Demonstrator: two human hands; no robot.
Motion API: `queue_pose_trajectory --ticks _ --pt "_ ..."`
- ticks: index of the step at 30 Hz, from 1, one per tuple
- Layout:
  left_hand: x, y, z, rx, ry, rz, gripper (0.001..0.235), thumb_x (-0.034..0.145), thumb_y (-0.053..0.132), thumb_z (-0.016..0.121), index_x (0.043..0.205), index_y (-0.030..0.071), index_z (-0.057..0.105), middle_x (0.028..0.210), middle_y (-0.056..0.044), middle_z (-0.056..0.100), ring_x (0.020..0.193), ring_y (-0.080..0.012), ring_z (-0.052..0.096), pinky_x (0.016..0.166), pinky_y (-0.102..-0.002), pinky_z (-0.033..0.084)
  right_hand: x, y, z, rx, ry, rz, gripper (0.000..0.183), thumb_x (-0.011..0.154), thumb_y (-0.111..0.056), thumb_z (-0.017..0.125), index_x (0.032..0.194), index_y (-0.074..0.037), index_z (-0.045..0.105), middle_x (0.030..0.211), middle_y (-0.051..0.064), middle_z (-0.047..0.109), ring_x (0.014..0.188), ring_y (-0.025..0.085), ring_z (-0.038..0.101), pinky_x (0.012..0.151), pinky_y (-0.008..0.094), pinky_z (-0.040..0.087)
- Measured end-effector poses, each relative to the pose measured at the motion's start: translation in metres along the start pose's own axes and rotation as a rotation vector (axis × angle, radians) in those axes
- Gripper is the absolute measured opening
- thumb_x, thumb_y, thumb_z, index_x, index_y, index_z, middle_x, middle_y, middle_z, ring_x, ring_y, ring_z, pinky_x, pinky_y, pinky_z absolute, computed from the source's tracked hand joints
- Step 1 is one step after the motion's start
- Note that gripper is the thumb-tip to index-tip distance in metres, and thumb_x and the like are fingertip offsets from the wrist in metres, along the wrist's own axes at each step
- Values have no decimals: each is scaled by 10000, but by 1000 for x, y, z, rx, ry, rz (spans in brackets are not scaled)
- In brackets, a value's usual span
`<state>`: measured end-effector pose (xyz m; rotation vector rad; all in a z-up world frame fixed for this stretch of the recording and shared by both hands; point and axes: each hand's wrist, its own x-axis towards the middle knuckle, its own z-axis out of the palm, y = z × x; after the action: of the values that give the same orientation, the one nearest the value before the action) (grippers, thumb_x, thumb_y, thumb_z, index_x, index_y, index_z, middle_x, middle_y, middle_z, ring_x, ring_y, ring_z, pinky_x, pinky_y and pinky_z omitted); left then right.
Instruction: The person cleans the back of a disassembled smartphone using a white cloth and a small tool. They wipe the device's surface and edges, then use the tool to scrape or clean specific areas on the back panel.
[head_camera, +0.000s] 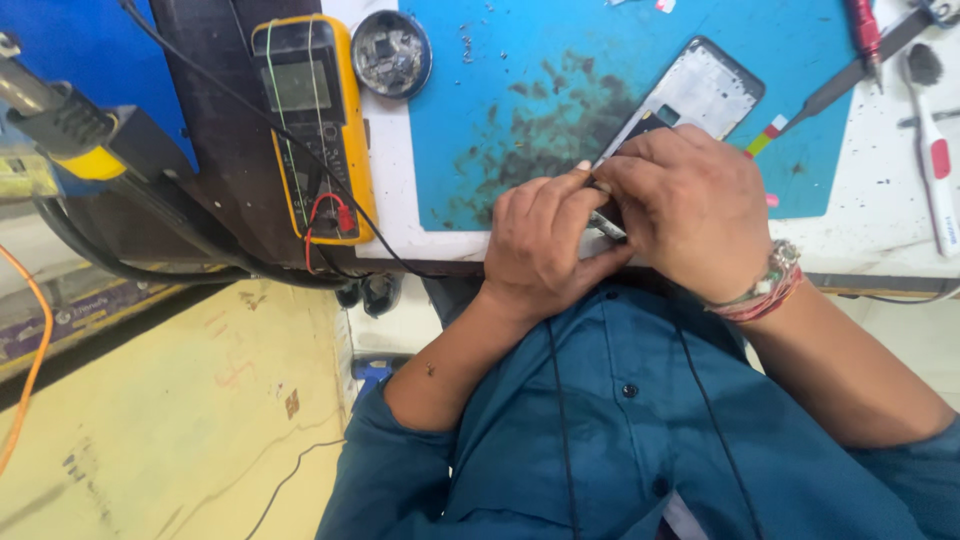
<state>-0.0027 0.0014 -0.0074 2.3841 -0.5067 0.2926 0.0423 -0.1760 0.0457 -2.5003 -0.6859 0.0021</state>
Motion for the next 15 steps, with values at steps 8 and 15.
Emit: queue_pose_trajectory --ticks 8,15 --pt "1 6 -3 -16 20 -30 718 885 428 861 1383 58 501 1388 -111 604 1216 -308 583 1050 -449 440 -31 33 -25 -86 233 44 112 943 -13 779 1024 -83 746 1036 69 710 934 274 649 801 388 505" --pt "15 8 -13 73 -75 -14 832 848 493 802 1445 20 466 1423 -154 561 1267 -336 529 1083 -488 352 -63 92 -41 -313 299 89 167 931 21 700 1044 -99 726 1113 21 714 994 243 623 873 343 471"
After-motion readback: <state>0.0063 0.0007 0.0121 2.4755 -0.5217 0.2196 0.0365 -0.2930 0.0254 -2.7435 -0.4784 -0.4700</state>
